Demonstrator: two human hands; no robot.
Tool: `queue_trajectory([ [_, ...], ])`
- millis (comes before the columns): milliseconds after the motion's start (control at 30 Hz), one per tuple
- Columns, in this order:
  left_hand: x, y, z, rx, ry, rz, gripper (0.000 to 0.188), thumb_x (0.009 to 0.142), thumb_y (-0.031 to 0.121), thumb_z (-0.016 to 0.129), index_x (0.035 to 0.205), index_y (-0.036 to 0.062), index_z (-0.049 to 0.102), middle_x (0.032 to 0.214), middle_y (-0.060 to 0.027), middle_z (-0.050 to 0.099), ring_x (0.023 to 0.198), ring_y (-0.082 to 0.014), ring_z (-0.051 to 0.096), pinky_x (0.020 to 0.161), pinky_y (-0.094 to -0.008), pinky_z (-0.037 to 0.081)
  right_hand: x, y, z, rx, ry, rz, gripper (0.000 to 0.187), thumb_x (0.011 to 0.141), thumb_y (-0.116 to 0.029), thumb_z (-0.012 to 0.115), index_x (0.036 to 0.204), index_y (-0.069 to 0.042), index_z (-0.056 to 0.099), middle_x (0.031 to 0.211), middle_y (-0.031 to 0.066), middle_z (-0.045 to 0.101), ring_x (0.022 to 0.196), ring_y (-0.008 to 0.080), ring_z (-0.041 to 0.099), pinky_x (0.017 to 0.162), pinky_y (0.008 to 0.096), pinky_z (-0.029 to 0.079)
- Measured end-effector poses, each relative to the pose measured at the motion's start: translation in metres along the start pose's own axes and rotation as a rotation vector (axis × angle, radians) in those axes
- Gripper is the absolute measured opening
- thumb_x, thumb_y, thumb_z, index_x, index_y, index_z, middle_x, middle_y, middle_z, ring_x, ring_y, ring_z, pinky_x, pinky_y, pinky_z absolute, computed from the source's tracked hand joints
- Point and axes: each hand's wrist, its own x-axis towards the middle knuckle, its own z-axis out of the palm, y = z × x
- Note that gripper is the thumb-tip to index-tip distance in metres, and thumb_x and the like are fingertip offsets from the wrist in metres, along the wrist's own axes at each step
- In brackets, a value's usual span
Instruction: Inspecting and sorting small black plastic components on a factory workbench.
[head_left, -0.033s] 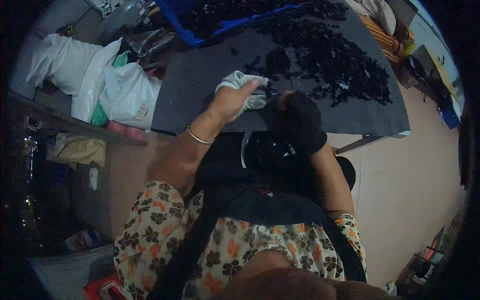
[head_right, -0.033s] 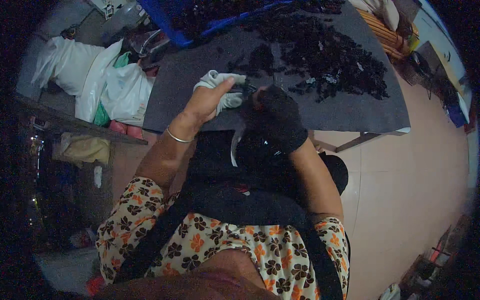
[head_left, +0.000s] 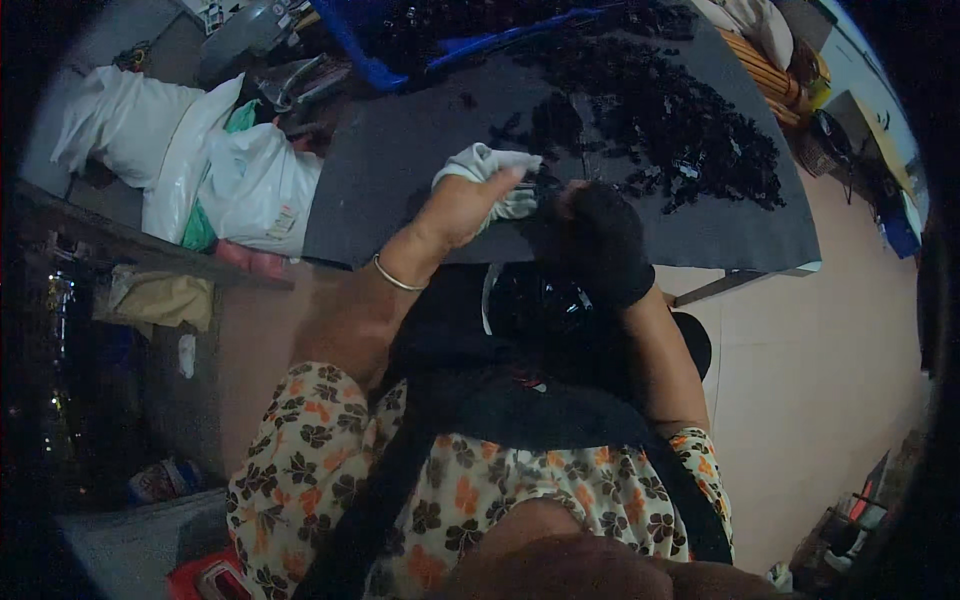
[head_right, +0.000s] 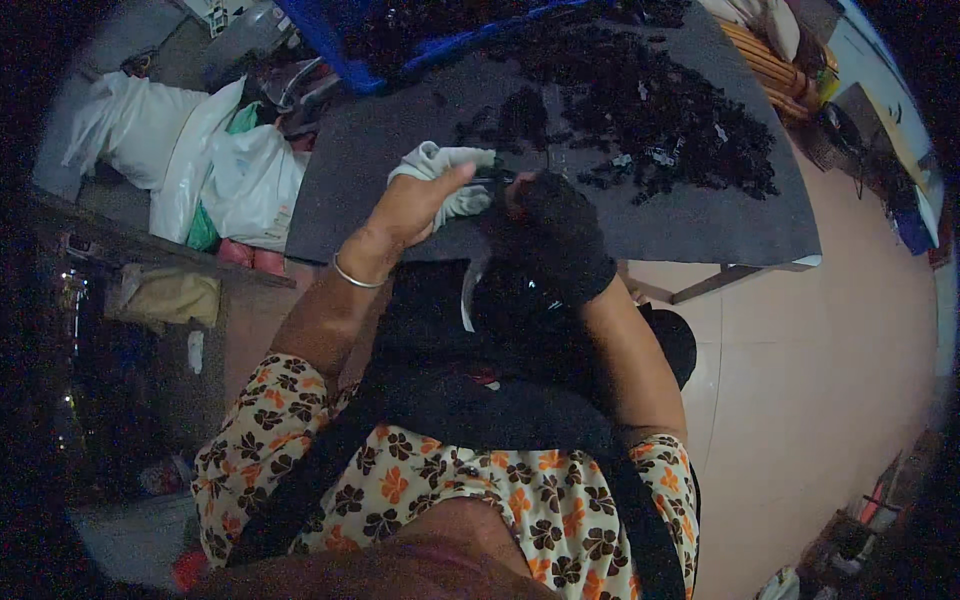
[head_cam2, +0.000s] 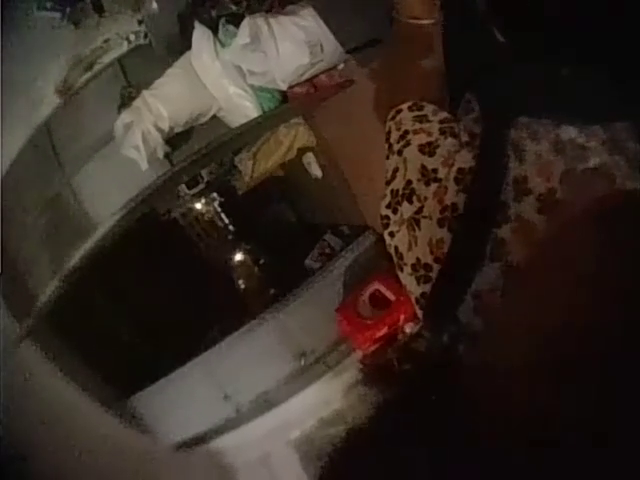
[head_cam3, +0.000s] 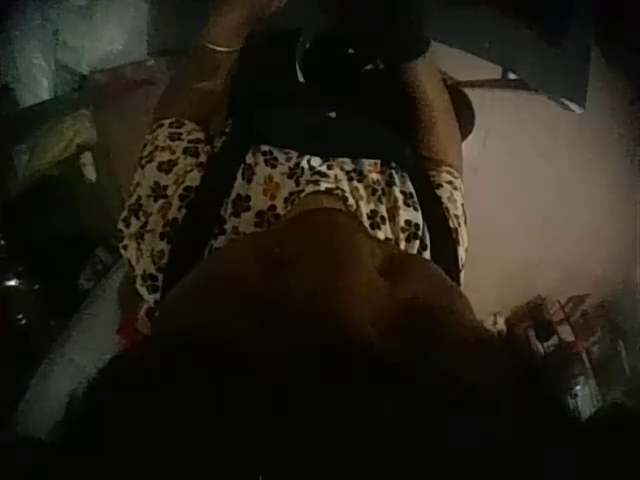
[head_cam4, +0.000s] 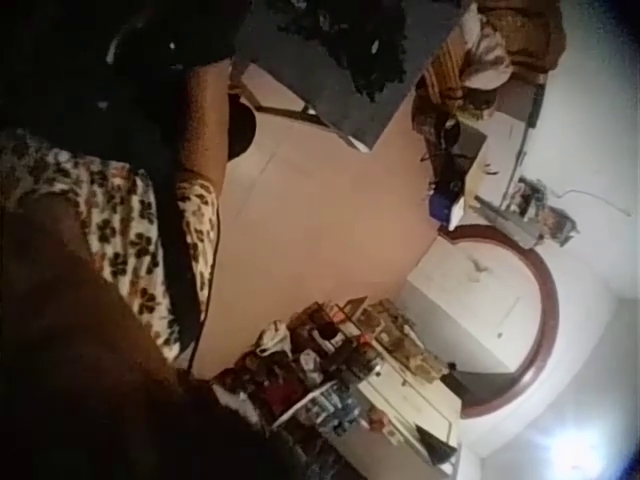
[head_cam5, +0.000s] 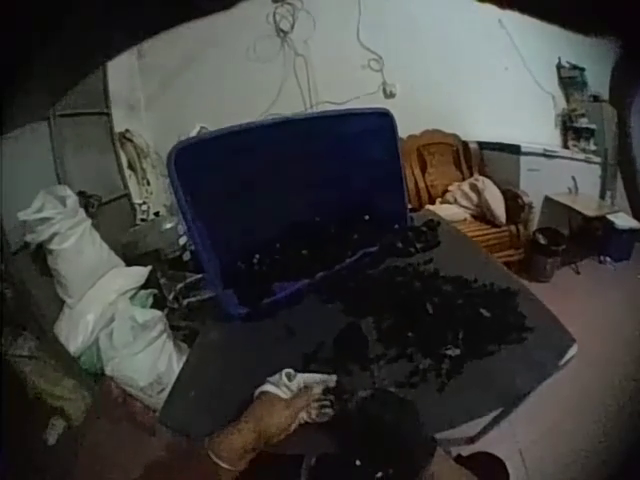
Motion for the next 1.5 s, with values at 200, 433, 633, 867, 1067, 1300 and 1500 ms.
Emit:
queue_trajectory([
  [200,-0.018,0.008,0.018,0.726,0.087,0.461,0.025,0.08,0.003,0.055,0.105,0.0037,0.059,0.1,-0.0109,0.061,0.095,-0.0225,0.058,0.08,-0.0328,0.047,0.002,-0.004,-0.001,-0.039,0.068,-0.006,0.019,0.07,-0.012,0.07,0.08,-0.006,0.055,0.071,0.0072,0.054,0.064,0.0206,0.056,0.057,0.0292,0.045],
  [433,-0.023,0.013,0.022,0.481,0.023,0.248,0.029,0.079,-0.001,0.057,0.108,0.0028,0.057,0.101,-0.0099,0.061,0.083,-0.0158,0.061,0.069,-0.0268,0.051,0.003,-0.001,0.008,-0.072,0.181,-0.072,0.02,0.069,-0.019,0.07,0.074,-0.005,0.056,0.072,0.0117,0.056,0.067,0.0301,0.058,0.058,0.0367,0.046],
  [633,-0.03,0.033,0.021,0.283,-0.079,0.059,0.033,0.08,-0.003,0.056,0.113,-0.0021,0.053,0.1,-0.0097,0.06,0.08,-0.0138,0.061,0.065,-0.024,0.053,0.002,0.003,0.003,-0.13,0.125,-0.19,0.028,0.063,-0.013,0.073,0.081,-0.006,0.053,0.081,0.0114,0.058,0.074,0.0296,0.058,0.061,0.0359,0.047],
  [867,-0.035,0.03,0.022,0.223,-0.103,0.075,0.036,0.08,-0.002,0.056,0.115,-0.0044,0.051,0.102,-0.0104,0.06,0.082,-0.0123,0.059,0.068,-0.0253,0.053,-0.001,-0.002,-0.003,-0.183,0.122,-0.274,0.022,0.068,-0.007,0.066,0.085,-0.006,0.053,0.085,0.0118,0.059,0.076,0.0296,0.059,0.063,0.0353,0.047],
  [1067,-0.04,0.021,0.027,0.185,0.025,0.158,0.032,0.085,0.005,0.055,0.116,-0.0039,0.051,0.103,-0.0102,0.059,0.084,-0.0135,0.059,0.074,-0.0278,0.052,-0.001,-0.011,-0.006,-0.117,0.12,0.051,0.019,0.068,-0.005,0.065,0.086,-0.006,0.056,0.084,0.0107,0.059,0.075,0.0284,0.059,0.064,0.0352,0.048],
  [1300,-0.048,0.013,0.016,0.191,-0.031,0.043,0.026,0.085,0.008,0.057,0.108,-0.0027,0.056,0.089,-0.0067,0.062,0.075,-0.0104,0.059,0.063,-0.0241,0.052,0.0,-0.018,-0.007,-0.365,-0.097,-0.231,0.014,0.065,-0.007,0.064,0.079,-0.007,0.061,0.083,0.0074,0.061,0.073,0.026,0.059,0.063,0.0356,0.048],
  [1500,-0.07,0.023,0.017,0.24,0.005,-0.014,0.019,0.083,0.006,0.059,0.101,-0.0017,0.06,0.083,-0.0063,0.063,0.07,-0.0099,0.06,0.06,-0.0222,0.051,-0.016,-0.019,-0.004,-0.243,-0.079,-0.353,0.024,0.064,-0.013,0.063,0.088,-0.007,0.06,0.089,0.0099,0.059,0.08,0.0282,0.056,0.068,0.0401,0.045],
])
